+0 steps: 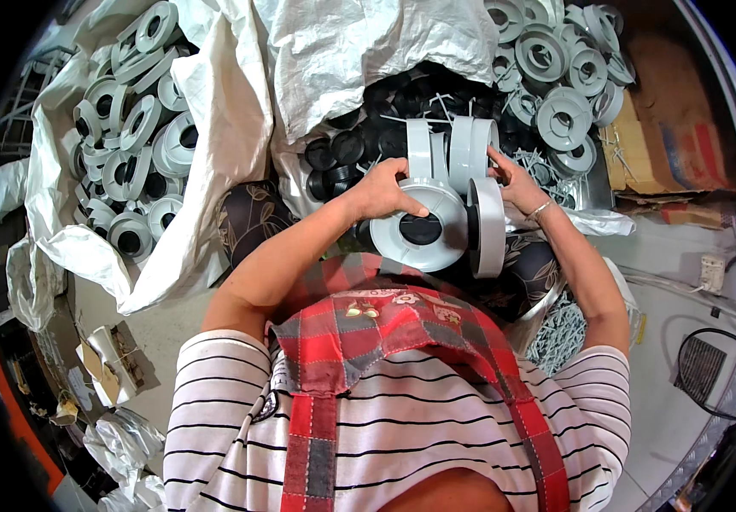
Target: The person assembles industrial impellers by inserting black plastic hubs into grey circular housings and securing them by hand.
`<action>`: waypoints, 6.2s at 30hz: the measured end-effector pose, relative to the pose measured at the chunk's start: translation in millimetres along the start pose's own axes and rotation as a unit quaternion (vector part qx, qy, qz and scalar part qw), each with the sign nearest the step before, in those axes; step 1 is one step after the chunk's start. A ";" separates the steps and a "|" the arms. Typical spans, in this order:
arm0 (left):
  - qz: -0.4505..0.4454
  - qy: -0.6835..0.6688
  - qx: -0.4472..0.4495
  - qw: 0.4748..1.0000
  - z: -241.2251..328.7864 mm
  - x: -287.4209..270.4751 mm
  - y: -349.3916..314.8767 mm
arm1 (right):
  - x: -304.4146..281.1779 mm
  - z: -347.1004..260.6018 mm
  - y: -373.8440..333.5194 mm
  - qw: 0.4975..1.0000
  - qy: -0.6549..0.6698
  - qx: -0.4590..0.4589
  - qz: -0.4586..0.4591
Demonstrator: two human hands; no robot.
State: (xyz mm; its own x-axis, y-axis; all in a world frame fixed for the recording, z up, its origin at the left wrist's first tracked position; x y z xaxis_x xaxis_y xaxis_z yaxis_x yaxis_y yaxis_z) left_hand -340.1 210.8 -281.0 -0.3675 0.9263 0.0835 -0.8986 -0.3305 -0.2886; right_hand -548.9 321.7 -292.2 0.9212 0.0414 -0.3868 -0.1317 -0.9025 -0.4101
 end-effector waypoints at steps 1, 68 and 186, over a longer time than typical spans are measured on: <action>0.001 0.021 0.008 1.000 5.0 0.3 -1.7 | -3.9 -3.8 0.5 1.000 -0.008 -0.004 0.007; 0.287 0.273 0.092 0.914 68.2 -112.6 34.1 | -151.9 94.2 101.9 0.909 -0.397 0.049 0.114; 0.275 0.262 0.087 0.921 74.2 -127.9 -27.8 | -92.1 -78.9 20.8 0.894 -0.311 0.135 0.292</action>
State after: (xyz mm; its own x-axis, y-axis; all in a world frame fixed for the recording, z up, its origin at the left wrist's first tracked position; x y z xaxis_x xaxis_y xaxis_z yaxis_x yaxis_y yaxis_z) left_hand -285.9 88.0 -212.9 -0.6538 0.5545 -0.5148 -0.6520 -0.7582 0.0114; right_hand -607.6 265.3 -199.8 0.2952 -0.0963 -0.9506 -0.6852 -0.7147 -0.1403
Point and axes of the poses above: each hand's wrist, its own y-axis towards the middle knuckle, its own x-axis out of the palm, z = x × y, the point moved 7 cm from there along y, towards the middle knuckle, and after that the axes turned 7 degrees about -y, right-handed, at the moved point
